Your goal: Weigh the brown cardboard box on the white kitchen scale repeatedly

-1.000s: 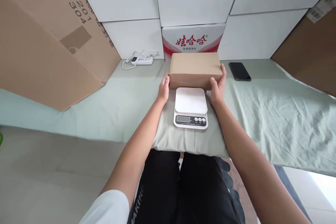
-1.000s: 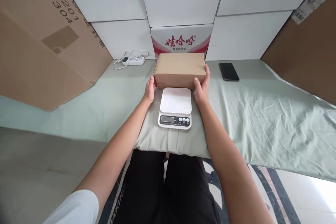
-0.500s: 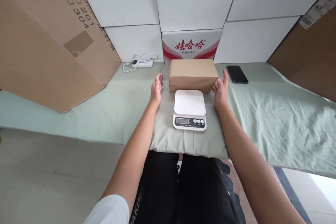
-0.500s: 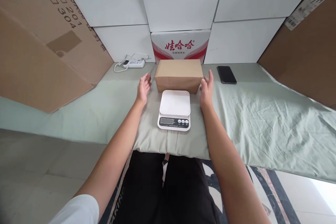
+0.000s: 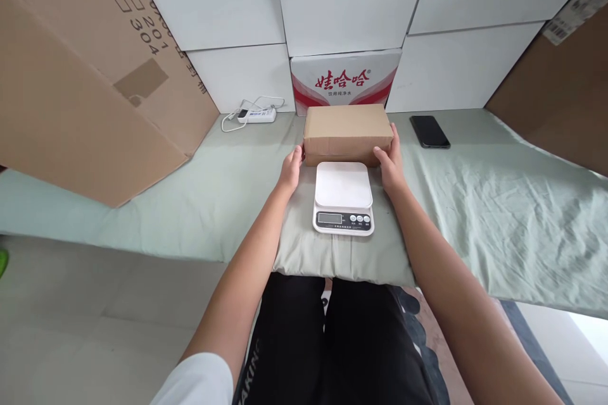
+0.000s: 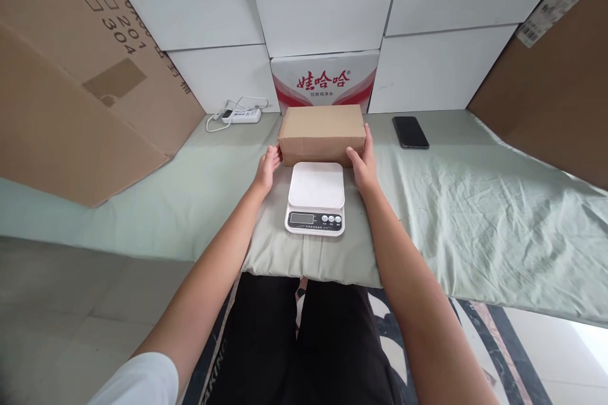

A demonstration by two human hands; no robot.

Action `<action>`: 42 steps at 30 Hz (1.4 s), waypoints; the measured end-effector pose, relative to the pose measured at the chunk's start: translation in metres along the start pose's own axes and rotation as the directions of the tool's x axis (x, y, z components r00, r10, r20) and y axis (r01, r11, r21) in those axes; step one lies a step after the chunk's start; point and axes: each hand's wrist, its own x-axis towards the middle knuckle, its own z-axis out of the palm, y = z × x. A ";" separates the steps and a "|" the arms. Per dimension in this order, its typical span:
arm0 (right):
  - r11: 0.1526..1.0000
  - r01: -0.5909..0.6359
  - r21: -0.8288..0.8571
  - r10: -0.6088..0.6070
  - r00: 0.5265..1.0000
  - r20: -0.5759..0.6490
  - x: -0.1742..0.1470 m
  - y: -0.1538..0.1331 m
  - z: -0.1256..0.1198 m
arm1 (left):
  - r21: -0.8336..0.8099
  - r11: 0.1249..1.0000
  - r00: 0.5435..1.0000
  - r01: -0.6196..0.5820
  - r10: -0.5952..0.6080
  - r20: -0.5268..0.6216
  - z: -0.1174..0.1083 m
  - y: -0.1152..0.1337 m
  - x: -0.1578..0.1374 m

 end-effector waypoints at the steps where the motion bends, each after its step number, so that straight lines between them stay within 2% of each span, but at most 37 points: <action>1: 1.000 0.005 0.007 -0.005 1.000 -0.001 0.000 -0.001 0.001 | 0.002 1.000 1.000 -0.003 0.003 -0.002 -0.001 0.001 -0.001; 3: 0.999 0.034 0.026 -0.033 0.999 -0.021 0.001 -0.006 0.004 | 0.015 1.000 1.000 -0.018 0.018 -0.016 -0.002 0.005 -0.002; 8: 0.984 0.179 -0.007 -0.179 0.983 -0.035 -0.016 -0.037 0.003 | 0.048 0.982 0.983 -0.180 0.182 -0.033 -0.002 0.023 -0.021; 12: 0.981 0.182 -0.073 -0.185 0.982 -0.033 -0.067 -0.057 -0.011 | 0.005 0.971 0.969 -0.239 0.239 -0.057 0.002 0.036 -0.067; 15: 0.982 0.145 -0.122 -0.154 0.986 -0.068 -0.107 -0.063 -0.017 | -0.011 0.972 0.971 -0.234 0.234 -0.040 0.001 0.039 -0.102; 17: 0.984 0.121 -0.134 -0.133 0.988 -0.080 -0.121 -0.063 -0.017 | -0.011 0.975 0.974 -0.221 0.221 -0.044 -0.001 0.038 -0.115; 22: 0.989 0.075 -0.126 -0.086 0.993 -0.081 -0.117 -0.062 -0.014 | -0.009 0.985 0.982 -0.170 0.169 -0.082 0.000 0.037 -0.116; 26: 0.987 0.079 -0.140 -0.095 0.990 -0.107 -0.113 -0.064 -0.016 | -0.002 0.989 0.984 -0.150 0.149 -0.097 0.001 0.038 -0.116; 36: 0.976 0.130 -0.172 -0.151 0.981 -0.120 -0.113 -0.070 -0.014 | 0.045 0.983 0.977 -0.180 0.184 -0.105 0.001 0.041 -0.120; 42: 0.970 0.133 -0.201 -0.164 0.975 -0.147 -0.113 -0.066 -0.015 | 0.101 0.977 0.967 -0.187 0.201 -0.154 0.001 0.040 -0.120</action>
